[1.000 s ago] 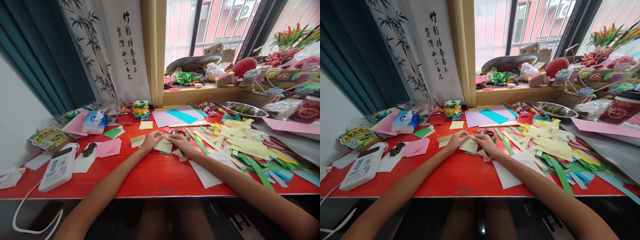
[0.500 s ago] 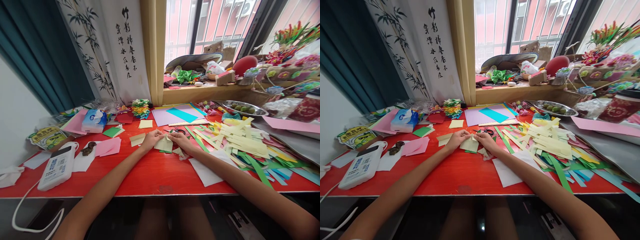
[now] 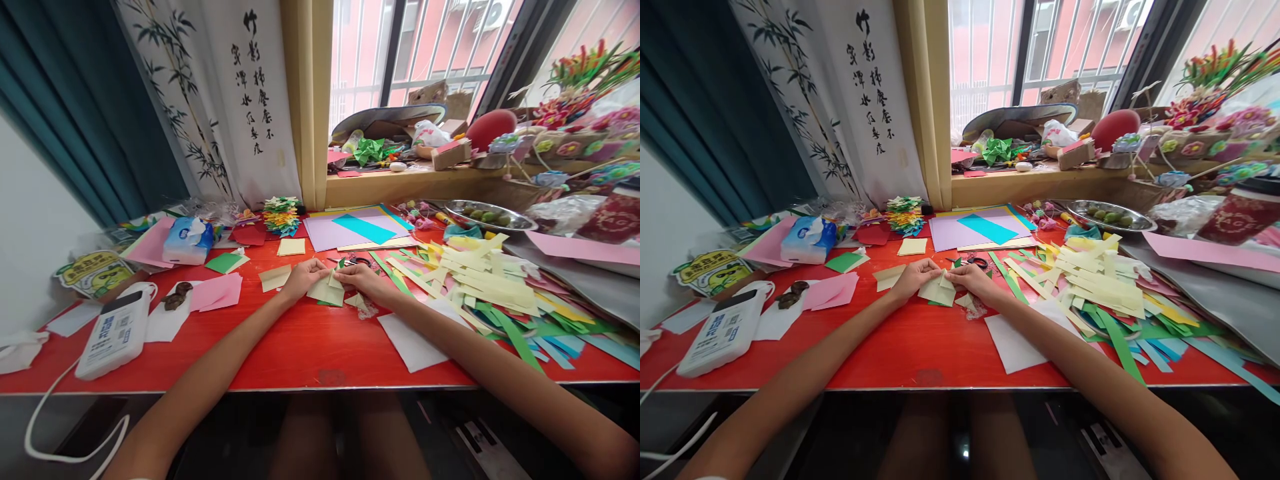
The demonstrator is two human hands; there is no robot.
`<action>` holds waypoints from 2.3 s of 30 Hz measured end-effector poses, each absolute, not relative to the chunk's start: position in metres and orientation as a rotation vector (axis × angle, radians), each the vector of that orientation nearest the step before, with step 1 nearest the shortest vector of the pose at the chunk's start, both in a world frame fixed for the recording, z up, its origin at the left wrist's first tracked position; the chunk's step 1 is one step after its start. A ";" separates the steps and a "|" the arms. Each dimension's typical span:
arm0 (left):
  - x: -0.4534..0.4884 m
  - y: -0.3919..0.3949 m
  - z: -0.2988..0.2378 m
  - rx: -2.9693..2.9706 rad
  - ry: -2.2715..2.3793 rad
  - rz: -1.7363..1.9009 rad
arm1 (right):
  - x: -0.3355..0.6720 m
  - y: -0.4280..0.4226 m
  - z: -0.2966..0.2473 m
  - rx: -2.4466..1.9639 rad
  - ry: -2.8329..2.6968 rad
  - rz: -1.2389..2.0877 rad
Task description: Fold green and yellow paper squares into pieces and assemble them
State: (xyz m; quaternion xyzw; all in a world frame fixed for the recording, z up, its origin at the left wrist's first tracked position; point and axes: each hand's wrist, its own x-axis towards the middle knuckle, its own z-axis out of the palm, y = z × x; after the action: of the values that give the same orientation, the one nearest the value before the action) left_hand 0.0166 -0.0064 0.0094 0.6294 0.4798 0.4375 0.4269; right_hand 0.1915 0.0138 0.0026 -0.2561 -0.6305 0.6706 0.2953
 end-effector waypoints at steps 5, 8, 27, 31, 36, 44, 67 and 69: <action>0.016 -0.004 0.007 1.578 1.191 1.085 | 0.190 0.014 0.001 -0.720 -1.726 1.677; 0.015 -0.003 0.005 1.612 1.188 1.087 | 0.189 0.016 -0.001 -0.770 -1.766 1.596; 0.015 -0.004 0.004 1.803 1.166 1.083 | 0.187 0.016 -0.002 -0.843 -1.916 1.389; 0.014 -0.003 0.003 1.850 1.186 1.062 | 0.187 0.018 -0.004 -0.854 -1.958 1.374; 0.014 -0.003 0.005 1.873 1.203 1.036 | 0.186 0.018 -0.005 -0.830 -1.957 1.416; 0.014 -0.003 0.004 1.887 1.213 1.029 | 0.185 0.013 0.002 -0.832 -1.927 1.474; 0.014 -0.004 0.006 1.859 1.200 1.004 | 0.186 0.014 -0.002 -0.830 -1.950 1.400; 0.014 -0.005 0.007 1.858 1.207 1.002 | 0.185 0.013 -0.001 -0.832 -1.939 1.408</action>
State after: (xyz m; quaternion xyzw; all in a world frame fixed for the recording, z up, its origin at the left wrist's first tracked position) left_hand 0.0144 -0.0049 0.0067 0.7164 0.4655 0.3863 0.3478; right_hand 0.1852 0.0126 -0.0007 -0.3132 -0.7298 0.5298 0.2977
